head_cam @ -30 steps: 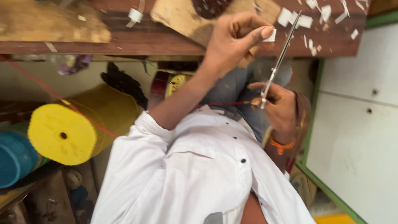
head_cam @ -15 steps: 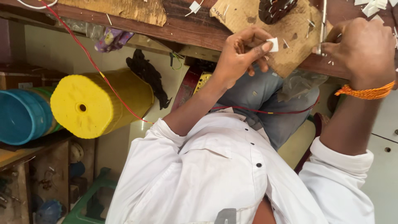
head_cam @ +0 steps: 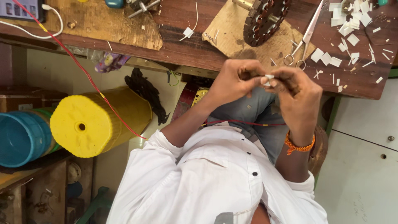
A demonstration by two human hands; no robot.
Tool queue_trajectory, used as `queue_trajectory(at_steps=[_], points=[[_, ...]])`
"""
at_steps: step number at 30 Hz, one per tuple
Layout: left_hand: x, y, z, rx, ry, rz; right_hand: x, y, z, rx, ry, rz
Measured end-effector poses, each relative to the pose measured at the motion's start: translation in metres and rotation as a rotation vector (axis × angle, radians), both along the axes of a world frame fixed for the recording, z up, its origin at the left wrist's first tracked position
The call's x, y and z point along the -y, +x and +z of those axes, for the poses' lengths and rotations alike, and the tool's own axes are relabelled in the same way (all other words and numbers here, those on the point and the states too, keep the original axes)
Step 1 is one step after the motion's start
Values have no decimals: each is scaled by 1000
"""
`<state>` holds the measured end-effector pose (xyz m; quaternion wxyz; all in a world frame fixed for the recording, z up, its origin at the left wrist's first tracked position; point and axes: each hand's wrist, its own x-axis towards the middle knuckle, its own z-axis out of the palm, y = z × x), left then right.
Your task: The person strips red wire ends and inserts them into a motor rotor. They then cut small white insulating pieces with scissors and place them into the rotor slots, using a screwdriver to adjust the components.
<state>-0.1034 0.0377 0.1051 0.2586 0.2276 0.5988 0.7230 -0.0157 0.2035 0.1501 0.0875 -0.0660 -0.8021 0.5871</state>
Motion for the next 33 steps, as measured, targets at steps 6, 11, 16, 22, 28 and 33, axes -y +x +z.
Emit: queue_trajectory(at_steps=[6,11,16,22,28,33], points=[[8,3,24,-493,38,-6,1,11,-27,136,-480,-92],[7,10,22,-730,64,129,9,23,-38,-76,-478,9],[-7,23,6,-489,198,247,21,20,-42,-233,-396,-162],[-15,25,-21,117,425,166,22,18,-47,-399,66,-228],[-22,28,-26,316,458,154,13,11,-56,-617,379,-232],[-23,19,-22,266,474,95,4,-1,-50,-587,502,-316]])
